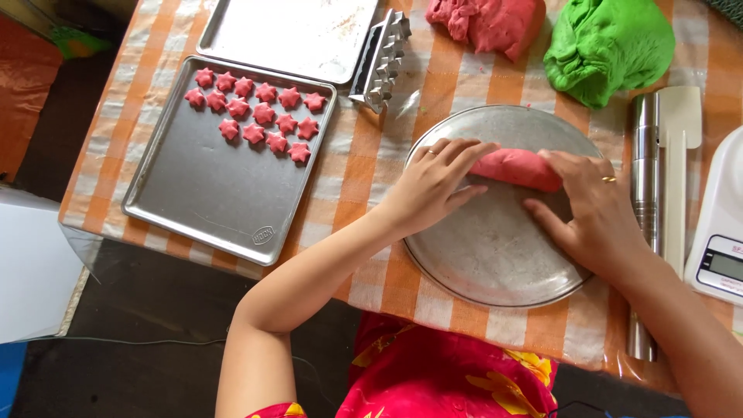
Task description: Kneading and shaping a small piece of pink dough into a ball on a metal plate.
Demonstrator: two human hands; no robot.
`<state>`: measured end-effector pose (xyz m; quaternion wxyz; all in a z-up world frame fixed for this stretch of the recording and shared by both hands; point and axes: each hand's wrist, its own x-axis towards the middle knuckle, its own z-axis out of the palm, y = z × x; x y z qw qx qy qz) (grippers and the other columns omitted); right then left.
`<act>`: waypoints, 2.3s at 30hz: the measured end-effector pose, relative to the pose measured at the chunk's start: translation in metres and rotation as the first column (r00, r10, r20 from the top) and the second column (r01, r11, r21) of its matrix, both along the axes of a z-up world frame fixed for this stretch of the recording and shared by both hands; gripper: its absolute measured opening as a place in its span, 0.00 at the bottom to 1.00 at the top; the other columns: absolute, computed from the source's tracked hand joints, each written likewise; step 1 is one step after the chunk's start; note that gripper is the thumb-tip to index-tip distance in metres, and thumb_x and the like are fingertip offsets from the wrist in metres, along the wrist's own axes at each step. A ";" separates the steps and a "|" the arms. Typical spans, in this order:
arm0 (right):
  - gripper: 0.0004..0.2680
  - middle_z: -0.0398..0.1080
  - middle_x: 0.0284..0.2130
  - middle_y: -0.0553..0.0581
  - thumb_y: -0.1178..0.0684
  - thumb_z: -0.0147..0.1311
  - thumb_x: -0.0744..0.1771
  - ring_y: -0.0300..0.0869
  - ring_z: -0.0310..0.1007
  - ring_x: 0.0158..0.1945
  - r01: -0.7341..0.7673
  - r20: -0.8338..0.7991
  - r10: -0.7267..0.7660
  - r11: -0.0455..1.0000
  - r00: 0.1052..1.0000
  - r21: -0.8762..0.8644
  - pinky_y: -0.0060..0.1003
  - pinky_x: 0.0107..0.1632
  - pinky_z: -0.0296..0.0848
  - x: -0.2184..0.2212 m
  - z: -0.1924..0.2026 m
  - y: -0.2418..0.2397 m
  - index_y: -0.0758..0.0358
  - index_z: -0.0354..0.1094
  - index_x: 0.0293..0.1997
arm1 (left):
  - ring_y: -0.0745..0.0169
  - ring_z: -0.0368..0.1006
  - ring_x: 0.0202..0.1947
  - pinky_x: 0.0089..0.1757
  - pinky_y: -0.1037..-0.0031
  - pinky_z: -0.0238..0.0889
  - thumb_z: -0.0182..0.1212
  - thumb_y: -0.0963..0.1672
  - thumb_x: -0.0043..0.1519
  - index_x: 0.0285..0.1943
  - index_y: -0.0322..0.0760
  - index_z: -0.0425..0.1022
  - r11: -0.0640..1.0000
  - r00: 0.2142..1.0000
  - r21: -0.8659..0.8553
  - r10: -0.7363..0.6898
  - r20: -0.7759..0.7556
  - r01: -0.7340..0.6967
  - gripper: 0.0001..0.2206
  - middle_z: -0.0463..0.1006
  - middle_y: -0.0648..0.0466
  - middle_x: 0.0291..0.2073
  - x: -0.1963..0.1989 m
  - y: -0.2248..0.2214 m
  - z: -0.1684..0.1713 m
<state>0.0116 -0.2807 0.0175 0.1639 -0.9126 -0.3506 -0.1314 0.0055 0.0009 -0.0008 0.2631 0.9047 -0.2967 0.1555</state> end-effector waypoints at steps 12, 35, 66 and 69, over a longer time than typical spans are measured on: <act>0.13 0.75 0.41 0.52 0.46 0.41 0.74 0.40 0.70 0.37 0.265 -0.520 -0.080 0.919 0.850 0.292 0.34 0.41 0.62 -0.008 0.002 -0.008 0.57 0.74 0.53 | 0.58 0.81 0.31 0.32 0.70 0.73 0.49 0.43 0.72 0.47 0.33 0.76 0.903 0.977 -0.383 -0.214 -0.008 0.195 0.10 0.84 0.51 0.36 -0.014 0.001 0.031; 0.16 0.78 0.35 0.57 0.62 0.65 0.62 0.43 0.74 0.55 0.329 -0.669 0.190 0.754 0.719 0.568 0.32 0.48 0.75 -0.014 0.027 -0.001 0.67 0.74 0.55 | 0.62 0.76 0.64 0.61 0.69 0.67 0.69 0.49 0.80 0.83 0.49 0.48 0.940 0.952 0.311 -0.215 0.218 0.141 0.31 0.50 0.55 0.80 -0.035 -0.015 0.009; 0.09 0.79 0.46 0.55 0.63 0.64 0.70 0.41 0.76 0.47 -0.080 0.030 0.075 0.942 0.997 0.326 0.32 0.50 0.71 -0.032 0.024 0.004 0.63 0.75 0.56 | 0.64 0.63 0.75 0.66 0.64 0.57 0.52 0.41 0.78 0.77 0.48 0.63 0.937 0.940 0.263 -0.284 0.187 0.231 0.18 0.61 0.60 0.75 -0.034 -0.017 0.018; 0.08 0.78 0.44 0.53 0.62 0.58 0.71 0.47 0.75 0.48 -0.159 0.117 0.138 0.967 0.984 0.199 0.38 0.50 0.74 -0.030 0.023 0.003 0.64 0.73 0.56 | 0.51 0.67 0.71 0.65 0.57 0.57 0.57 0.39 0.74 0.62 0.39 0.71 0.936 0.923 0.011 -0.349 0.162 0.352 0.10 0.70 0.48 0.68 -0.033 -0.019 0.018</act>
